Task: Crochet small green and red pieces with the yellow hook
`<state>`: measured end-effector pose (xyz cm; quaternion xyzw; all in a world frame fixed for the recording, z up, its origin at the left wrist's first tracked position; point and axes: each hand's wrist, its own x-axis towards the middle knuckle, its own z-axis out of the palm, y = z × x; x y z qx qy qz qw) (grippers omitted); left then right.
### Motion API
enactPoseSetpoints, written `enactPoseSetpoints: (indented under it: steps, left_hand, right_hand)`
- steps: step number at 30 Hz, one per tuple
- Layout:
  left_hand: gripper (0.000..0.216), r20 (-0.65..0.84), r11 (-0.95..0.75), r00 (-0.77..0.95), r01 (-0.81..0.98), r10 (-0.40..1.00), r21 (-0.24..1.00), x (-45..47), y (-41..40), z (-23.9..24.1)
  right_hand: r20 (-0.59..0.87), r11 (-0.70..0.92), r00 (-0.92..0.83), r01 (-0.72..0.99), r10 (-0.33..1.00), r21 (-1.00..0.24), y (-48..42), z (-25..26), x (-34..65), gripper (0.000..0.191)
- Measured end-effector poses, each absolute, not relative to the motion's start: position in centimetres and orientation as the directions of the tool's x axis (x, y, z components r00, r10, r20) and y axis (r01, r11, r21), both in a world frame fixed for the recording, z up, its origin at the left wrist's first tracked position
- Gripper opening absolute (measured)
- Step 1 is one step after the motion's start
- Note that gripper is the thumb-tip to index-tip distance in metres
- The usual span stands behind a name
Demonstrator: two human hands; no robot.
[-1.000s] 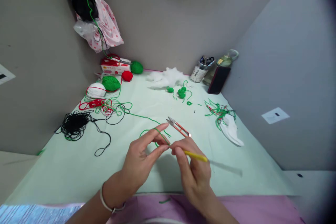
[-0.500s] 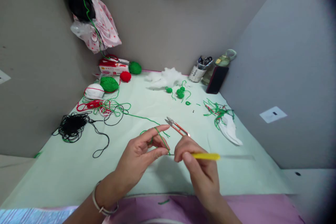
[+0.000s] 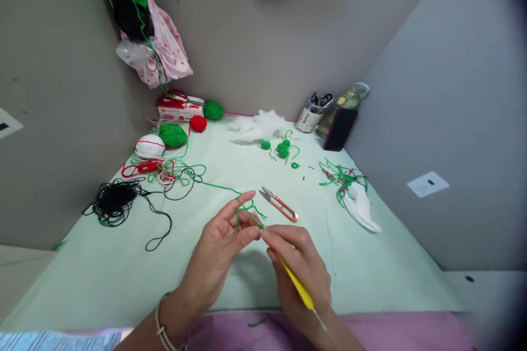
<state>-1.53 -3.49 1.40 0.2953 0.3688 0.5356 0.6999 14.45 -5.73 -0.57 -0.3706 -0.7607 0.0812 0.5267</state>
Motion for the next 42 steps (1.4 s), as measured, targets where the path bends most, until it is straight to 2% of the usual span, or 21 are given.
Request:
enactPoseSetpoints:
  steps: [3, 6, 8, 11, 12, 14, 16, 19, 21, 24, 30, 37, 42]
  left_hand:
    - [0.063, -0.212, 0.28, 0.186, -0.547, 0.96, 0.789, -1.6, -3.5, 1.6]
    - [0.063, -0.192, 0.261, 0.182, -0.533, 0.964, 0.805, -1.5, -3.6, 1.5]
    - [0.06, -0.183, 0.231, 0.142, -0.545, 0.973, 0.806, -1.2, -3.8, 1.3]
    - [0.058, -0.207, 0.239, 0.123, -0.597, 0.971, 0.766, -0.7, -4.1, 1.1]
    - [0.057, -0.231, 0.271, 0.147, -0.619, 0.962, 0.737, -0.6, -4.1, 1.1]
    - [0.055, -0.271, 0.345, 0.216, -0.657, 0.938, 0.67, -0.5, -4.2, 1.2]
    - [0.052, -0.283, 0.388, 0.267, -0.677, 0.921, 0.625, -0.6, -4.2, 1.3]
    - [0.051, -0.273, 0.384, 0.271, -0.682, 0.923, 0.622, -0.8, -4.0, 1.6]
    - [0.053, -0.275, 0.364, 0.24, -0.675, 0.931, 0.642, -0.9, -3.9, 1.8]
    - [0.056, -0.28, 0.329, 0.181, -0.651, 0.943, 0.684, -0.9, -3.8, 1.9]
    - [0.059, -0.282, 0.325, 0.171, -0.626, 0.944, 0.709, -0.8, -3.7, 1.7]
    - [0.061, -0.248, 0.326, 0.212, -0.637, 0.945, 0.698, -0.7, -3.8, 1.9]
    - [0.058, -0.254, 0.359, 0.254, -0.658, 0.933, 0.662, -1.1, -3.7, 1.6]
  right_hand:
    - [0.665, 0.658, -0.104, 0.318, 0.74, -0.683, -5.8, 0.1, 14.5, 0.041]
    - [0.585, 0.587, -0.088, 0.24, 0.806, -0.773, -5.5, 0.5, 14.7, 0.029]
    - [0.606, 0.601, -0.101, 0.331, 0.789, -0.728, -5.3, 0.2, 14.7, 0.03]
    - [0.726, 0.676, -0.165, 0.542, 0.668, -0.499, -5.4, -0.9, 14.3, 0.043]
    - [0.753, 0.683, -0.16, 0.568, 0.638, -0.458, -5.4, -1.2, 14.1, 0.046]
    - [0.764, 0.679, -0.08, 0.523, 0.64, -0.514, -5.4, -1.5, 13.8, 0.046]
    - [0.714, 0.665, -0.02, 0.383, 0.7, -0.642, -5.2, -1.2, 13.7, 0.044]
    - [0.603, 0.6, -0.042, 0.176, 0.797, -0.78, -4.8, -0.3, 13.8, 0.035]
    - [0.554, 0.555, -0.031, 0.096, 0.832, -0.827, -4.5, 0.1, 13.9, 0.029]
    - [0.53, 0.53, -0.003, 0.046, 0.848, -0.847, -4.4, 0.2, 13.9, 0.026]
    - [0.538, 0.539, -0.043, 0.108, 0.842, -0.835, -4.8, -0.2, 14.0, 0.032]
    - [0.501, 0.499, -0.011, -0.058, 0.866, -0.864, -4.5, -0.1, 13.9, 0.025]
    - [0.509, 0.51, 0.031, -0.06, 0.86, -0.858, -4.5, -0.1, 14.1, 0.023]
